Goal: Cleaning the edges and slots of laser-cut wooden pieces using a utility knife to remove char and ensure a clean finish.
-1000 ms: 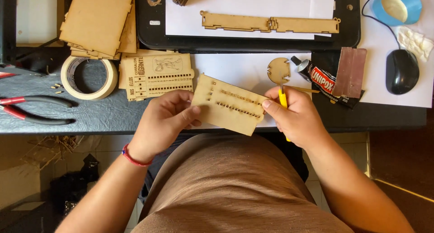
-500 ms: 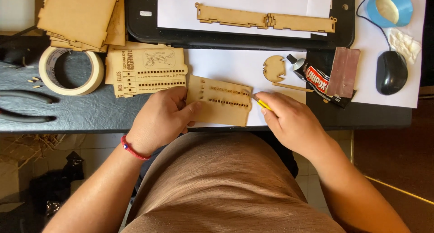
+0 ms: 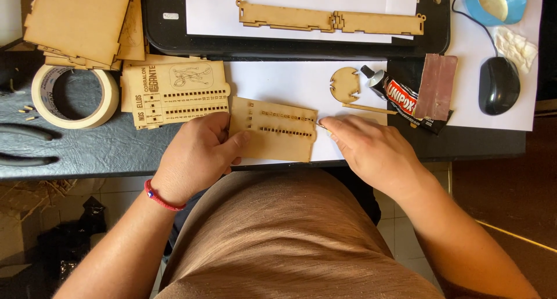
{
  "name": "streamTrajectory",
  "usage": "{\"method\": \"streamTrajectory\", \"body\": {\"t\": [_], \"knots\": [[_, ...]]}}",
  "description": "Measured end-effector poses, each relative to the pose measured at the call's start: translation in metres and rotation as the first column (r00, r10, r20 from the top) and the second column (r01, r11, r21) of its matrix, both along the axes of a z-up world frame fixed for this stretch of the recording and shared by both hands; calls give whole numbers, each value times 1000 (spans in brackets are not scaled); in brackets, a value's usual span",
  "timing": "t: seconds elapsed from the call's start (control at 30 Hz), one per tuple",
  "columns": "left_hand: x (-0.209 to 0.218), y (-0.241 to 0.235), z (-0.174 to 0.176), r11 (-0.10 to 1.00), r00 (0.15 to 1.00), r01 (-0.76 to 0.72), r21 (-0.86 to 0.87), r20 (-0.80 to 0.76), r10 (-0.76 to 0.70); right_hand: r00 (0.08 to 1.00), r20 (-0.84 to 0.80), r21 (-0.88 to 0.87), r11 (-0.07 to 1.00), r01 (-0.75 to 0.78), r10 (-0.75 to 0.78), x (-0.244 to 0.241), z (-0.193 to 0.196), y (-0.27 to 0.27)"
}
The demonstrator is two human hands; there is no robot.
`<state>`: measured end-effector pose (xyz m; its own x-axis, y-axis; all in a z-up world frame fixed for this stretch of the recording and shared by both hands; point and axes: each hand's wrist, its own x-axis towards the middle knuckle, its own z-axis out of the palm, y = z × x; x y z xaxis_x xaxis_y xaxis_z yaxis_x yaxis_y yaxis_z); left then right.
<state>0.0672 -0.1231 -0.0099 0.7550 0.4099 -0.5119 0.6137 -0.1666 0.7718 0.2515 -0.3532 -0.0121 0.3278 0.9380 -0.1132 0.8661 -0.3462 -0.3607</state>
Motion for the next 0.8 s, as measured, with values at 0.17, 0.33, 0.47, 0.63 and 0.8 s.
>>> {"method": "streamTrajectory", "body": {"t": [0.17, 0.33, 0.47, 0.63, 0.8], "knots": [[0, -2, 2, 1000, 1000, -10, 16, 3, 10, 1000, 15, -37, 999, -6, 7, -2, 5, 3], [-1, -2, 0, 999, 1000, -14, 30, 11, 13, 1000, 3, -85, 996, -1, 1, -1, 8, 6], [-3, -2, -2, 999, 999, -13, 45, 41, 11, 1000, -9, -146, 989, 25, -27, -6, 23, 14], [-3, -3, -5, 997, 998, -3, 75, 57, -1, 997, 76, -195, 981, -20, 36, -9, 47, 21], [-4, -1, -9, 997, 997, -12, 73, 72, 7, 991, 108, -213, 976, -49, 74, -11, 57, 24]]}}
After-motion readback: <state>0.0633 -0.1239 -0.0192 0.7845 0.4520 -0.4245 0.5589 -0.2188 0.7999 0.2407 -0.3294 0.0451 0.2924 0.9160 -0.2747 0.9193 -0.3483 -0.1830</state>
